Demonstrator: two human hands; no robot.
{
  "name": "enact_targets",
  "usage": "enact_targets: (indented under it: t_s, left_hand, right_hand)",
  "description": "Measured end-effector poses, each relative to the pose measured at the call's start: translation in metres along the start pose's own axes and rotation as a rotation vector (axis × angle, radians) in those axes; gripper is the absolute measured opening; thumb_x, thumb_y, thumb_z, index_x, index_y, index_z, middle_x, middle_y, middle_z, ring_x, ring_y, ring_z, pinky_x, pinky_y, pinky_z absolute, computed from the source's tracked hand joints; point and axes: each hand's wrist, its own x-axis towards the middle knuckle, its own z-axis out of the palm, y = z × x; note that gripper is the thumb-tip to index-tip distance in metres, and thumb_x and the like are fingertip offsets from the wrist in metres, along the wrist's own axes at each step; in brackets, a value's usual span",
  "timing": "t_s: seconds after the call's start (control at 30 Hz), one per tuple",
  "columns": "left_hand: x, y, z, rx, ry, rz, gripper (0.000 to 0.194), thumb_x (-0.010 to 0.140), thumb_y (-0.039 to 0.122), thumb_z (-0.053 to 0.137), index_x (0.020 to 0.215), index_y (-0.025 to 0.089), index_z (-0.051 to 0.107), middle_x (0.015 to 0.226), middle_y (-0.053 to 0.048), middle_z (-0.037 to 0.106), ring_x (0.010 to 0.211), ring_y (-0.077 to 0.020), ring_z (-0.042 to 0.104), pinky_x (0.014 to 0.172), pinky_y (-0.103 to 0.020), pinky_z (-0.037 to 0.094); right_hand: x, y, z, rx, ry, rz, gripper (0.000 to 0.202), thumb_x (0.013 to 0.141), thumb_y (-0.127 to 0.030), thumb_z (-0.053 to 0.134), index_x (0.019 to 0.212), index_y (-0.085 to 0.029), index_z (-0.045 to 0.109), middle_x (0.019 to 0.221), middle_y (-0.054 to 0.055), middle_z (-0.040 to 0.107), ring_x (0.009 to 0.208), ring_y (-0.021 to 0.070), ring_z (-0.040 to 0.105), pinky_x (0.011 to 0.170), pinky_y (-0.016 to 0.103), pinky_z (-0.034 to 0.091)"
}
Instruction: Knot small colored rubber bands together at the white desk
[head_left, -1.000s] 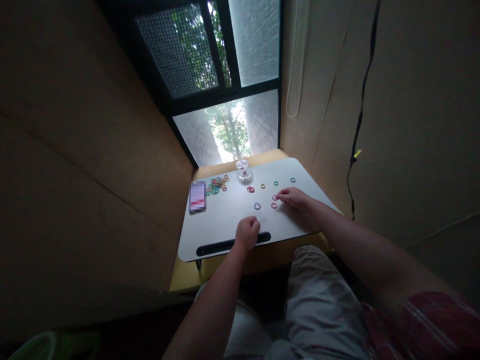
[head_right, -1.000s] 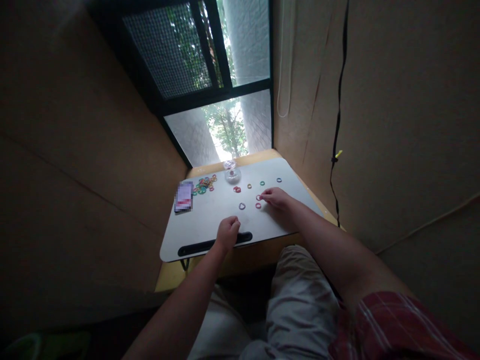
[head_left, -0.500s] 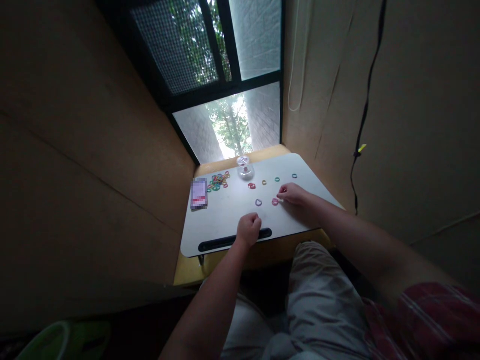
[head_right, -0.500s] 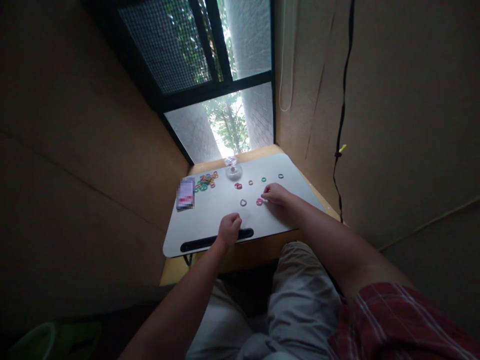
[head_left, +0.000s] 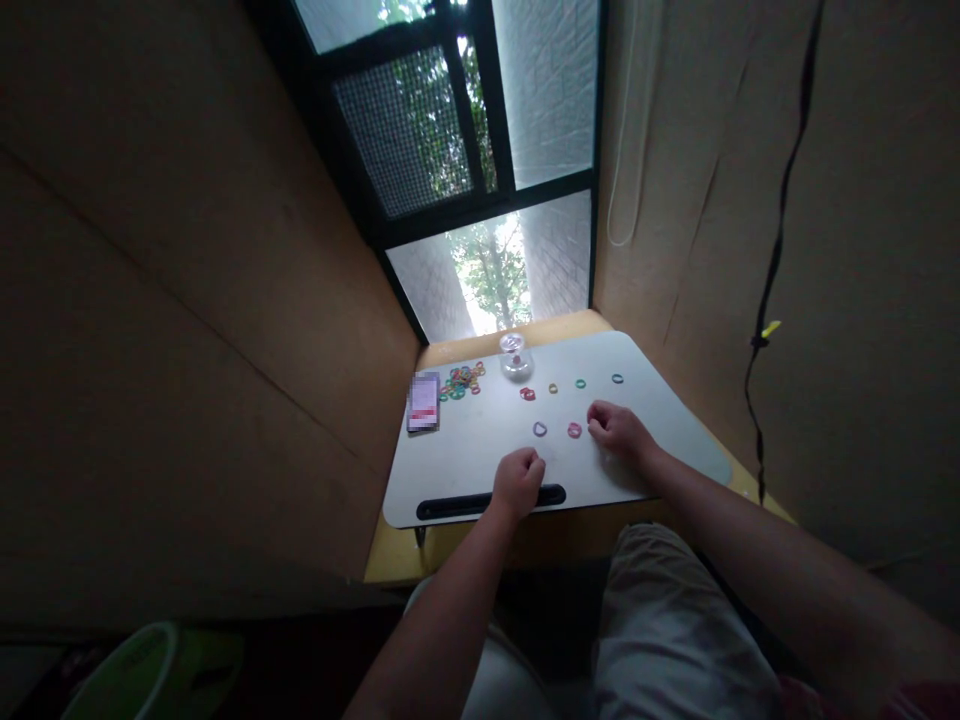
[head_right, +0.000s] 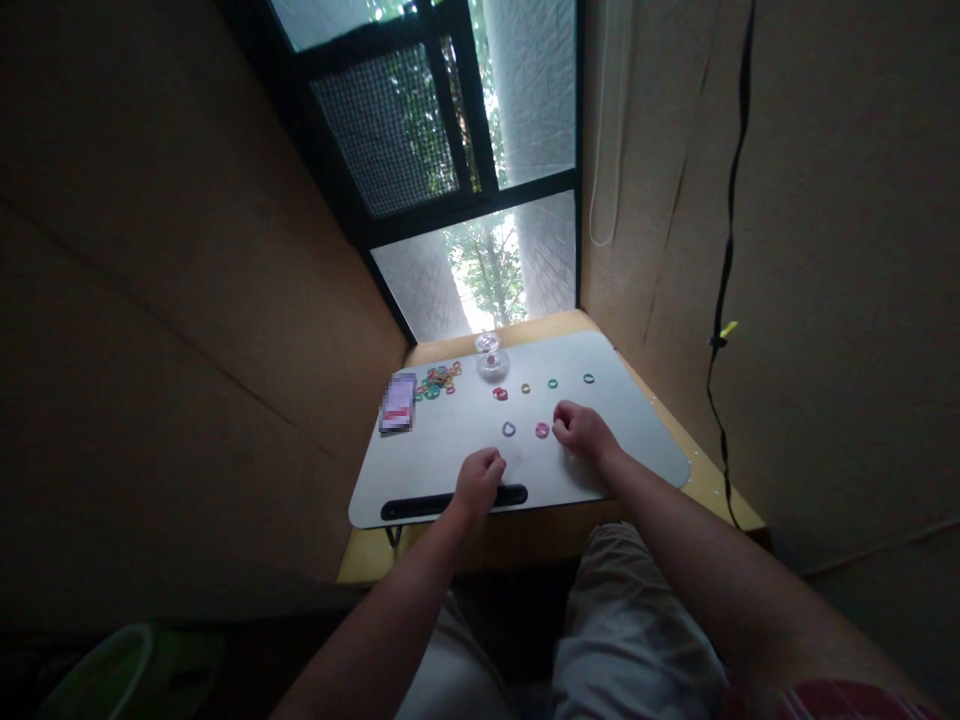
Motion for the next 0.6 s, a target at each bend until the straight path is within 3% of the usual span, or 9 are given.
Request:
enact_targets:
  t_s: [0.13,0.2,0.27,0.33,0.43,0.6]
  left_hand:
    - [0.004,-0.003,0.002,-0.057,0.11,-0.062,0.021,0.085,0.032,0.049,0.07,0.019,0.052,0.063,0.003,0.052,0.061,-0.0118,0.05,0.061,-0.024,0.039]
    - [0.012,-0.008,-0.001,-0.07,0.193,-0.088,0.012,0.084,0.028,0.052,0.083,0.018,0.058,0.076,0.0,0.059,0.067,-0.0126,0.055,0.066,-0.025,0.045]
    - [0.023,-0.015,-0.008,0.004,0.255,-0.068,0.017,0.083,0.024,0.053,0.096,0.017,0.06,0.094,-0.006,0.063,0.078,-0.0147,0.06,0.074,-0.028,0.05]
    - [0.036,-0.021,-0.016,0.19,0.284,-0.026,0.027,0.08,0.019,0.055,0.106,0.016,0.06,0.112,-0.011,0.06,0.096,-0.0189,0.061,0.089,-0.034,0.049]
    - [0.056,-0.027,-0.028,0.483,0.266,-0.068,0.042,0.08,0.026,0.06,0.122,0.017,0.057,0.135,-0.015,0.05,0.128,-0.0276,0.045,0.109,-0.042,0.036]
    - [0.086,-0.031,-0.034,0.727,0.266,-0.264,0.057,0.086,0.045,0.052,0.137,0.021,0.048,0.154,-0.012,0.034,0.136,-0.032,0.034,0.111,-0.047,0.03]
  right_hand:
    - [-0.004,-0.004,0.0,-0.18,-0.019,-0.048,0.011,0.074,-0.026,0.046,0.072,-0.021,0.056,0.061,0.001,0.056,0.055,0.0147,0.048,0.056,0.026,0.03]
    - [-0.004,-0.004,0.001,-0.206,-0.017,-0.049,0.012,0.075,-0.026,0.046,0.073,-0.021,0.056,0.062,0.001,0.058,0.056,0.0152,0.049,0.056,0.026,0.03]
    - [-0.003,-0.003,0.002,-0.222,-0.02,-0.048,0.013,0.076,-0.027,0.046,0.074,-0.021,0.057,0.062,0.002,0.059,0.056,0.0155,0.05,0.056,0.026,0.03]
    - [-0.003,-0.003,0.002,-0.229,-0.025,-0.053,0.013,0.077,-0.027,0.046,0.074,-0.021,0.057,0.062,0.002,0.059,0.056,0.0156,0.05,0.056,0.026,0.03]
    - [-0.003,-0.004,0.002,-0.224,-0.027,-0.064,0.013,0.077,-0.026,0.045,0.073,-0.021,0.056,0.061,0.002,0.059,0.055,0.0154,0.05,0.056,0.026,0.031]
    - [-0.004,-0.005,0.001,-0.2,-0.039,-0.068,0.012,0.077,-0.026,0.046,0.073,-0.021,0.056,0.06,0.001,0.058,0.054,0.0151,0.051,0.056,0.026,0.031]
